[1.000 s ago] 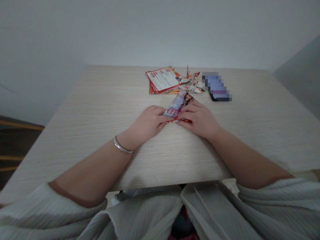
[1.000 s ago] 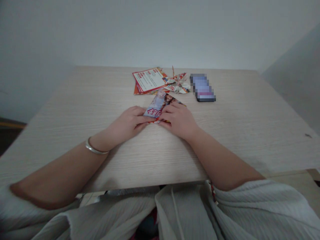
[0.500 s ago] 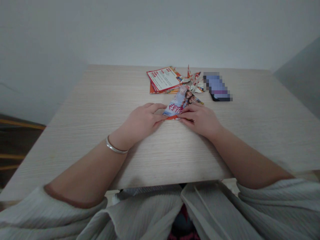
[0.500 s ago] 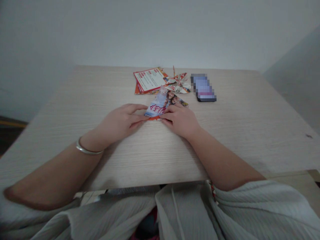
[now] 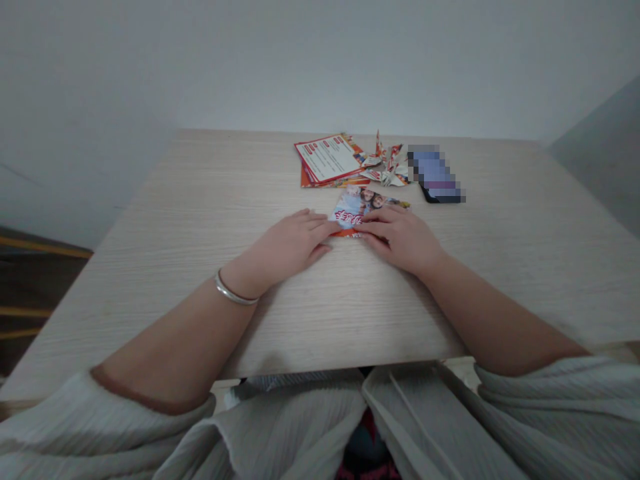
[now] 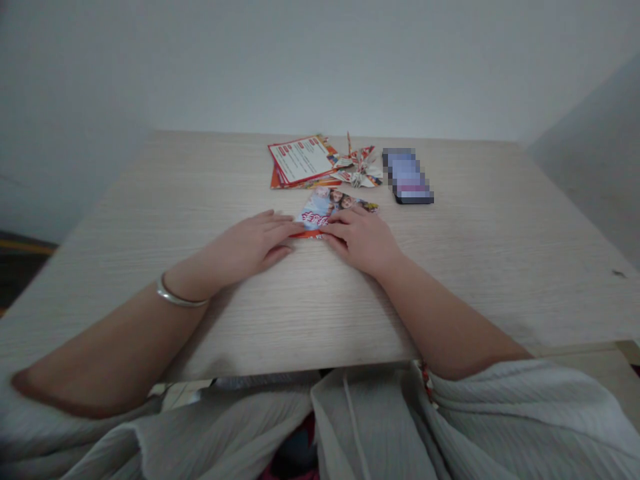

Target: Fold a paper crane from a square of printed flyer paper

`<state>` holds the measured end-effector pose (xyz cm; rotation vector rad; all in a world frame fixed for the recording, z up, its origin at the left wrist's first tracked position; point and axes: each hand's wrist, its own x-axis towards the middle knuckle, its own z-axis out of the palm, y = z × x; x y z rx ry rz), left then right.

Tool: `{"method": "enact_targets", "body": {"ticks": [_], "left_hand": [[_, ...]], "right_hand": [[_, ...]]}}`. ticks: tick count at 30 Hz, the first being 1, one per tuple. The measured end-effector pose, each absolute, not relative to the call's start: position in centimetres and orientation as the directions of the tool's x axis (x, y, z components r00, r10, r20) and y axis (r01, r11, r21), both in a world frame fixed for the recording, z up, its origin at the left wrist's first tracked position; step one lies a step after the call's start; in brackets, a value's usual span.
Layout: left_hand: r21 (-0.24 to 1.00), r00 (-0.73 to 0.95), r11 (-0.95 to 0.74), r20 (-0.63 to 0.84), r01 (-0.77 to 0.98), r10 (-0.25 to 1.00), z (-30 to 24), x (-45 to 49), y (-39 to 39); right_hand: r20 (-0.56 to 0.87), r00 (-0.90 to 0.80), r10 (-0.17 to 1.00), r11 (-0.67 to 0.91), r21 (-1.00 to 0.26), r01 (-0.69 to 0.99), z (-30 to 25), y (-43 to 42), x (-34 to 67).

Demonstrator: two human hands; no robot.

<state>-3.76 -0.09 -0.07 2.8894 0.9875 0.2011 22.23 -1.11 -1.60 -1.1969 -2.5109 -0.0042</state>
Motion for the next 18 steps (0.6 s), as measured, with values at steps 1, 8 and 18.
{"method": "enact_targets", "body": {"ticks": [1,8,18], "left_hand": [[0.116,0.798,-0.803,0.099,0.584,0.595,-0.3,-3.8,0.0],[0.033,0.828,-0.838,0.135,0.545,0.544,-0.5,-3.9,-0.1],[-0.045,0.786,-0.785,0.066,0.618,0.615,0.9,-3.2,-1.5]], "right_hand": [[0.314,-0.576,0.754,0.637,-0.14,0.758,-1.5,-1.2,22.2],[0.294,-0.572,0.765,0.62,-0.098,0.778,-1.1,-1.5,22.1],[0.326,-0.536,0.778,0.592,-0.096,0.8,-1.3,-1.3,22.1]]}}
